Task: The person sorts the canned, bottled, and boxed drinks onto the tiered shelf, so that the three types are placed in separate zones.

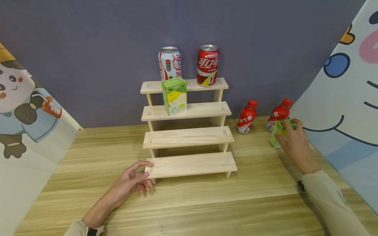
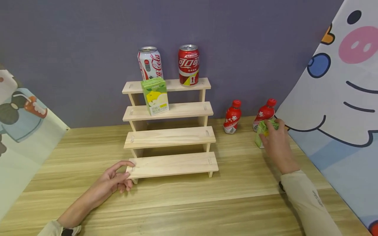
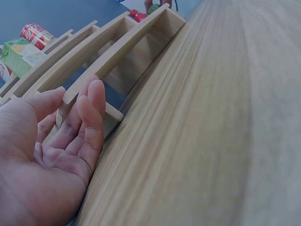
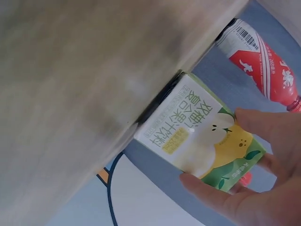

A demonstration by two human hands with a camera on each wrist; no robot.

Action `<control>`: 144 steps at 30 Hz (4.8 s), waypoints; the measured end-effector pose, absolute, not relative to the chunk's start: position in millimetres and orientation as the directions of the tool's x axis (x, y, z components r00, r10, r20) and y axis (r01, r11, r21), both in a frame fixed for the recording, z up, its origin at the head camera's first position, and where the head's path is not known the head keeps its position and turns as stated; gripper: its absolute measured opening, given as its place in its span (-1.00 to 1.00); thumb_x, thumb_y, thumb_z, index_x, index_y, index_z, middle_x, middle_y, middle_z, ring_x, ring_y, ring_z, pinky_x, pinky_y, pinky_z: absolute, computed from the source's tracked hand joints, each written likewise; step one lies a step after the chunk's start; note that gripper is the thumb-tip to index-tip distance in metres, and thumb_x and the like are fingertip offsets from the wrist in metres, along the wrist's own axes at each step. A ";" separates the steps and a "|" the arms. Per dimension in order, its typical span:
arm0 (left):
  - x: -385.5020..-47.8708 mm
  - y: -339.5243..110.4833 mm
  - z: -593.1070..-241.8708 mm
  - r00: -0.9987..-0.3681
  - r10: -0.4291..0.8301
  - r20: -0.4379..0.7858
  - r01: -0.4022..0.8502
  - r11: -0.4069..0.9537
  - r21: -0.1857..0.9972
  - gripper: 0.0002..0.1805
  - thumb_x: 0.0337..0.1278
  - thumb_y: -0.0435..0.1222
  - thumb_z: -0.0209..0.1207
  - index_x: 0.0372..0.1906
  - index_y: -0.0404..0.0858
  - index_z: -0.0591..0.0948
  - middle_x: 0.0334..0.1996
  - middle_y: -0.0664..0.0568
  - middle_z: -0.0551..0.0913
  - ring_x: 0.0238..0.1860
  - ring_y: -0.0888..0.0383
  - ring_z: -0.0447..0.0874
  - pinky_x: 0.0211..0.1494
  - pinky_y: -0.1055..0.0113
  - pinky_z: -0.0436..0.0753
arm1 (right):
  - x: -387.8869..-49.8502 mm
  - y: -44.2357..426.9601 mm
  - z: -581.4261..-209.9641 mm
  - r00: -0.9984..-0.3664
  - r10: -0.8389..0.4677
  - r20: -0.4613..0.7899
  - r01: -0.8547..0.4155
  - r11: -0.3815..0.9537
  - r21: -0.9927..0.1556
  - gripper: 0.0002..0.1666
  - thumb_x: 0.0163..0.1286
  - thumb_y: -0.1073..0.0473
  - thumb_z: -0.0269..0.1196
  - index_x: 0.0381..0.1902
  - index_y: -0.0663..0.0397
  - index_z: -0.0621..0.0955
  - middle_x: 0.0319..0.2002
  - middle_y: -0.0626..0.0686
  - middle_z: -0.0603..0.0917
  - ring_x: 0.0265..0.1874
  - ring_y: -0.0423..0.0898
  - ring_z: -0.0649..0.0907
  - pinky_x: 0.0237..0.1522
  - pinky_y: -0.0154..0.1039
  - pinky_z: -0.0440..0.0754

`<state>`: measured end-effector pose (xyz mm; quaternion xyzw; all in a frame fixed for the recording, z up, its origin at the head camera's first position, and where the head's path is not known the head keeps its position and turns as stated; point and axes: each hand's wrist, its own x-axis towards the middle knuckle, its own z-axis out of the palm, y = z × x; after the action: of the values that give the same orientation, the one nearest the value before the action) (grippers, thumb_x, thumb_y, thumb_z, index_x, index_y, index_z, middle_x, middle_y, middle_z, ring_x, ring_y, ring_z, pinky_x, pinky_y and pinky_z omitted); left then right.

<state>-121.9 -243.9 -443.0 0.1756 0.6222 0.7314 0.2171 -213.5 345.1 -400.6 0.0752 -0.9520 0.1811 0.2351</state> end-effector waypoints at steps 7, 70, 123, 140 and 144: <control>-121.2 -245.1 -443.3 -0.844 0.536 -0.014 -0.104 -0.138 0.985 -0.60 0.54 -0.38 -0.07 0.37 -0.29 0.30 -0.34 -0.06 0.77 -0.31 0.08 0.74 -0.35 0.40 0.63 | -214.1 342.3 -400.6 -0.863 -0.041 0.503 -0.233 0.917 -0.324 -0.32 0.29 0.37 0.36 0.32 0.38 0.38 0.25 0.60 0.21 -0.10 0.57 0.41 -0.27 0.41 0.46; -123.0 -246.0 -442.9 -0.840 0.542 0.014 -0.066 -0.129 0.989 -0.58 0.54 -0.40 -0.09 0.39 -0.33 0.27 -0.32 -0.05 0.78 -0.30 0.08 0.74 -0.33 0.38 0.65 | -194.4 271.8 -346.8 -0.618 -0.063 0.784 -0.451 0.845 -0.287 -0.45 0.11 0.37 0.50 0.11 0.25 0.67 0.18 0.36 0.53 -0.27 0.19 0.59 -0.29 -0.18 0.40; -123.2 -246.2 -443.0 -0.840 0.542 0.011 -0.073 -0.133 0.988 -0.56 0.54 -0.38 -0.07 0.41 -0.33 0.27 -0.33 -0.04 0.78 -0.32 0.10 0.74 -0.35 0.40 0.64 | -214.2 144.3 -268.7 -0.445 -0.078 0.892 -0.691 0.663 -0.287 -0.56 0.25 0.19 0.45 0.09 0.15 0.70 0.20 0.23 0.56 -0.04 0.11 0.64 -0.09 -0.09 0.57; -122.3 -244.5 -442.6 -0.847 0.531 0.001 -0.078 -0.127 0.989 -0.55 0.53 -0.37 -0.04 0.41 -0.33 0.27 -0.34 -0.04 0.78 -0.33 0.12 0.73 -0.36 0.41 0.64 | -247.9 104.2 -276.9 -0.452 0.014 0.892 -0.676 0.648 -0.352 -0.58 0.27 0.12 0.44 0.05 0.17 0.72 0.14 0.23 0.59 -0.07 0.08 0.65 -0.08 -0.03 0.65; -122.3 -244.7 -442.1 -0.849 0.529 0.001 -0.074 -0.121 0.990 -0.55 0.53 -0.37 -0.04 0.41 -0.33 0.27 -0.34 -0.03 0.78 -0.34 0.13 0.73 -0.37 0.41 0.63 | -254.1 98.9 -281.7 -0.451 0.033 0.892 -0.649 0.673 -0.354 -0.57 0.29 0.07 0.42 0.06 0.16 0.72 0.14 0.23 0.59 0.00 0.08 0.64 -0.03 -0.03 0.64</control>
<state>-122.3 -244.7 -442.1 0.1806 0.6295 0.7266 0.2077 -254.1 98.9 -281.7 0.1986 -0.7757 0.3521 0.4847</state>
